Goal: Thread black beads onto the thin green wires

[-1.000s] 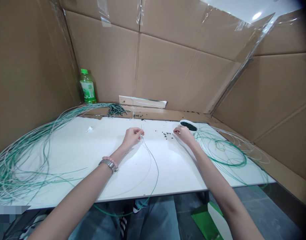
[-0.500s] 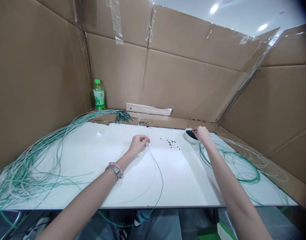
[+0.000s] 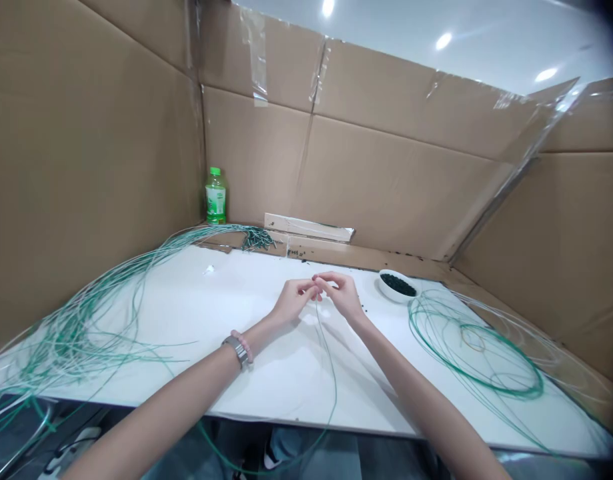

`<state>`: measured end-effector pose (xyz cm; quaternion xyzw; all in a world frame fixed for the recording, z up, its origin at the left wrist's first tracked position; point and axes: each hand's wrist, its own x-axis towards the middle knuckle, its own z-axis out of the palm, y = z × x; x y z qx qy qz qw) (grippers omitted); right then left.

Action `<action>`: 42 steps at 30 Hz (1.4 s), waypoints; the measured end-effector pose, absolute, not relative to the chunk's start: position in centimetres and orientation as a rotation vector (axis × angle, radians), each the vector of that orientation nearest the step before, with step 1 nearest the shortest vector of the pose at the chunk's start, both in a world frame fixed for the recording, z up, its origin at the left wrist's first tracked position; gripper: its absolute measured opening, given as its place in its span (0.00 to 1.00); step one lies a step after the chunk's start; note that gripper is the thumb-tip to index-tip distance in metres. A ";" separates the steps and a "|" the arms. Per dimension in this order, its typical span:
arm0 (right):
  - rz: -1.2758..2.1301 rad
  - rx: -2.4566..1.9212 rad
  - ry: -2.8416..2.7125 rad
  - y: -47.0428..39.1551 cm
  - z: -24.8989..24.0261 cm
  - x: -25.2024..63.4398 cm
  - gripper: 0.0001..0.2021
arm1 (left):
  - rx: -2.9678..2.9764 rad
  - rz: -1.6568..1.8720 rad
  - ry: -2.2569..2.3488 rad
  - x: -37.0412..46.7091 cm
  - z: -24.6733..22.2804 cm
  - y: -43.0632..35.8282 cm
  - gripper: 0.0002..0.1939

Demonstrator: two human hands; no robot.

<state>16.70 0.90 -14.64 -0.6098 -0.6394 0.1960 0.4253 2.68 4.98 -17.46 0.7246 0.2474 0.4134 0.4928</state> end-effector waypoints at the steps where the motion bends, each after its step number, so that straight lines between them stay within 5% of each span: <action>1: 0.541 -1.483 -1.582 0.8 -14.8 16.4 0.11 | 1.754 1.011 0.592 2.8 -17.5 4.9 0.16; 11: 0.805 -1.104 -1.164 0.1 -16.7 16.2 0.14 | 1.659 0.794 0.545 3.9 -18.5 5.6 0.15; 20: 0.745 -0.867 -0.919 -2.6 -11.2 25.5 0.11 | 1.822 0.268 0.535 -2.4 -16.4 10.8 0.14; 33: 0.801 -1.480 -1.278 -9.2 -11.7 30.0 0.18 | 2.066 -0.164 1.079 -16.4 -12.1 13.4 0.14; 37: 0.777 -1.540 -1.449 -8.7 -11.7 25.9 0.19 | 2.192 -0.088 1.224 -15.2 -12.4 12.3 0.14; 42: 0.689 -1.507 -1.530 -7.9 -12.4 21.1 0.18 | 2.343 0.425 1.191 -9.6 -11.6 7.8 0.15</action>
